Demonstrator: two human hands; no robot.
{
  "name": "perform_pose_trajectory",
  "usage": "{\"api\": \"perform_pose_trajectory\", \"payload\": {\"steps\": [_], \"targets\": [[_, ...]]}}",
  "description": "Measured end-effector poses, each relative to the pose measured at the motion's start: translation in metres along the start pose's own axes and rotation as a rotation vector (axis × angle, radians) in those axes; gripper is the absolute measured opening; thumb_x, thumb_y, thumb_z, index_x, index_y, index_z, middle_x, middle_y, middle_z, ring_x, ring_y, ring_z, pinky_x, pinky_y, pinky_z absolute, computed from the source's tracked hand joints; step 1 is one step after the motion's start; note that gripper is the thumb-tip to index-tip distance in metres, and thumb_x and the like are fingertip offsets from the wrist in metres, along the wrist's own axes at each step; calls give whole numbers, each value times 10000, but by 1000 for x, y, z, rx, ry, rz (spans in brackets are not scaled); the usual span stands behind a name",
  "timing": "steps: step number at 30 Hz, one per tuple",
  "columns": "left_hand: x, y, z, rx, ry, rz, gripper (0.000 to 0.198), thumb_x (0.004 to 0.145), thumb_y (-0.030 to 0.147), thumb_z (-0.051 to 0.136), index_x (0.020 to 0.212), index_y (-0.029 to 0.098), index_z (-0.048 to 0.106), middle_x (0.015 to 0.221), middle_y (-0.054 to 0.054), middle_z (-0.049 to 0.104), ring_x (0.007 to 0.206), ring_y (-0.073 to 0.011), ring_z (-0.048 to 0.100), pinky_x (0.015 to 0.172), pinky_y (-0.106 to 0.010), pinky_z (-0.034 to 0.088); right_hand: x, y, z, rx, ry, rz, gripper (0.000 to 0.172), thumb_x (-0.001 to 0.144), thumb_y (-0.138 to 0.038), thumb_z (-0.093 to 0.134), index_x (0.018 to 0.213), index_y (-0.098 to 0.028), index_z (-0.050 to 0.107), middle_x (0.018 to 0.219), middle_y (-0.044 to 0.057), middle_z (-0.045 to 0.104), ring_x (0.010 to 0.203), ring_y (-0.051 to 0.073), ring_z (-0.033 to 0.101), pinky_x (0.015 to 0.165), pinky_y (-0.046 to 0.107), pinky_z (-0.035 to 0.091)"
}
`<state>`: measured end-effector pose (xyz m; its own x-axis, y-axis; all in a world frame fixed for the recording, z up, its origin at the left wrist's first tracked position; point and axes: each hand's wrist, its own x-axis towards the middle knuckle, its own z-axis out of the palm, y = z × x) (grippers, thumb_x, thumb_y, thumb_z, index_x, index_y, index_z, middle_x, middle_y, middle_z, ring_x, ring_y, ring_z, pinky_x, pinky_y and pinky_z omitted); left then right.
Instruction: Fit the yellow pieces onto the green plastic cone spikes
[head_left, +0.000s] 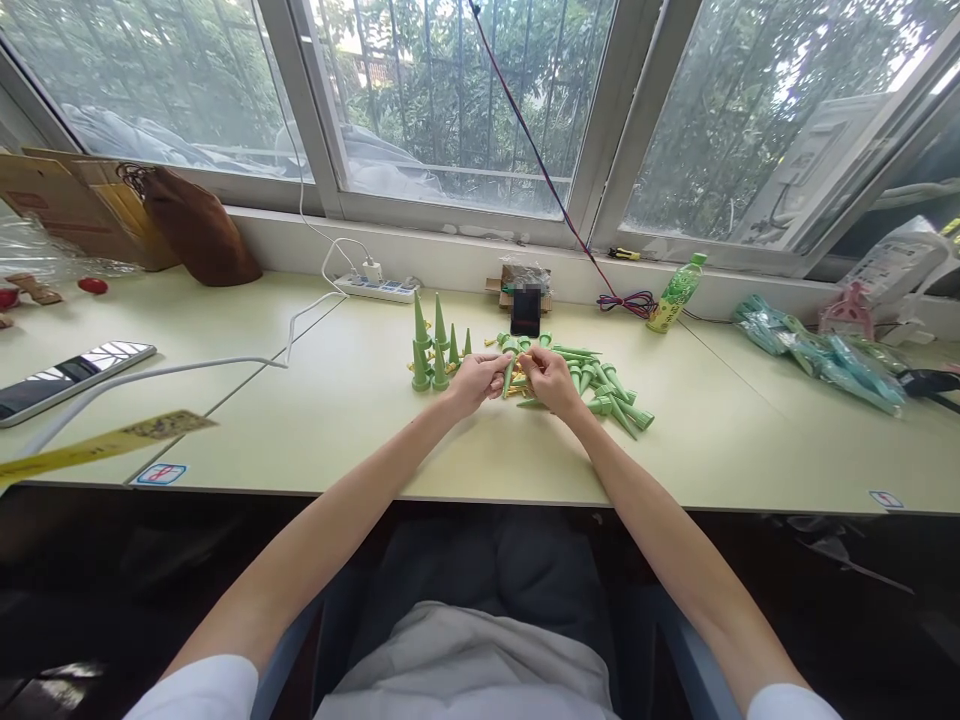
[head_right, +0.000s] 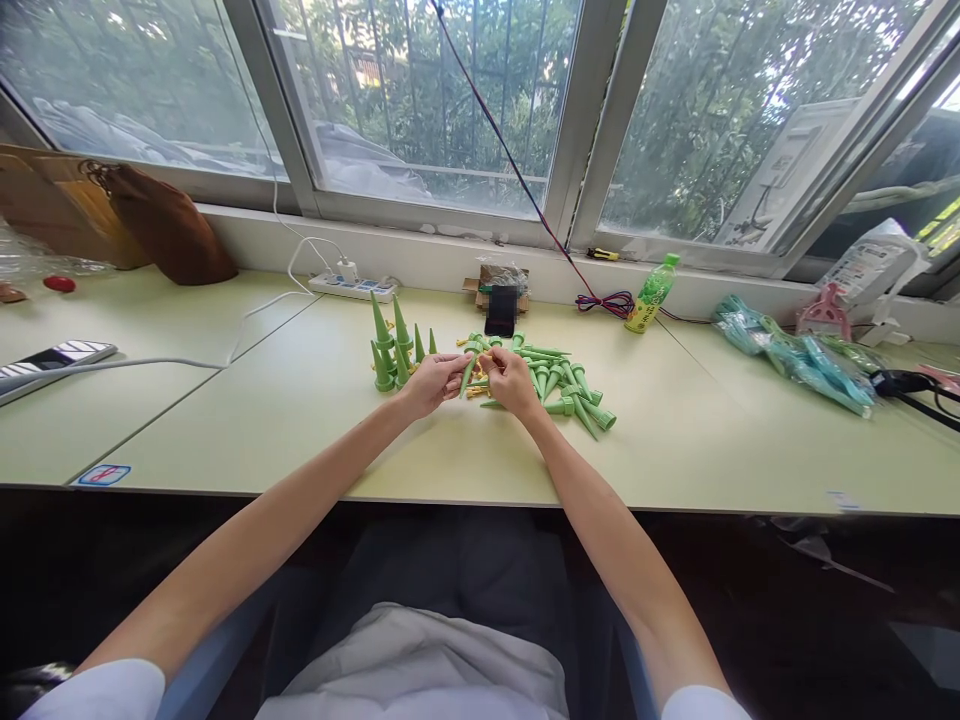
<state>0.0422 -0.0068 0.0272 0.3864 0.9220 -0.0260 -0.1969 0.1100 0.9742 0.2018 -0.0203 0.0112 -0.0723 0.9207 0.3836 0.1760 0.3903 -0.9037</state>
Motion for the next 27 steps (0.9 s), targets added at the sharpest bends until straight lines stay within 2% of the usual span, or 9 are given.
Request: {"api": "perform_pose_trajectory", "payload": {"steps": [5,9,12,15,20,24,27], "targets": [[0,-4,-1,187,-48,216,391,809,507,734,678,164,598,435,42,457,369,-70,395,385,-234,341,0,-2,-2,271,-84,101,433,809,-571,715,693,-239,464,540,-77,323,426,85,304,388,241,304],[0,-6,0,354,-5,382,409,843,509,690,646,182,541,450,44,474,375,-87,454,389,-240,378,1,-1,-3,427,-133,154,492,762,-604,764,696,-232,449,540,-98,256,424,62,253,376,215,281],[1,-7,1,399,11,429,403,850,494,682,652,189,508,493,41,516,375,-98,504,375,-235,379,3,0,-3,531,-169,197,531,728,-604,802,687,-225,433,530,-111,222,421,49,224,372,196,246],[2,-7,2,393,7,415,387,841,494,693,683,189,515,519,37,549,374,-104,534,369,-225,384,3,1,-3,572,-183,215,537,719,-591,820,687,-219,433,521,-116,227,417,42,226,374,189,232],[-1,-2,1,351,-15,302,395,822,500,720,683,171,551,428,34,524,342,-99,492,376,-219,375,3,4,-2,530,-185,172,507,749,-577,801,698,-220,444,525,-115,243,410,44,248,379,203,250],[-1,1,-3,276,-55,186,402,811,473,747,650,145,579,435,8,541,348,-81,467,382,-209,354,2,6,-1,394,-164,127,487,766,-605,758,707,-230,452,528,-103,277,412,64,280,388,230,282],[1,2,-8,204,-75,67,361,817,404,761,650,119,616,437,2,527,350,-60,426,374,-194,328,1,9,-1,199,-148,82,441,823,-591,685,713,-239,442,524,-87,315,420,88,311,411,253,297]]}}
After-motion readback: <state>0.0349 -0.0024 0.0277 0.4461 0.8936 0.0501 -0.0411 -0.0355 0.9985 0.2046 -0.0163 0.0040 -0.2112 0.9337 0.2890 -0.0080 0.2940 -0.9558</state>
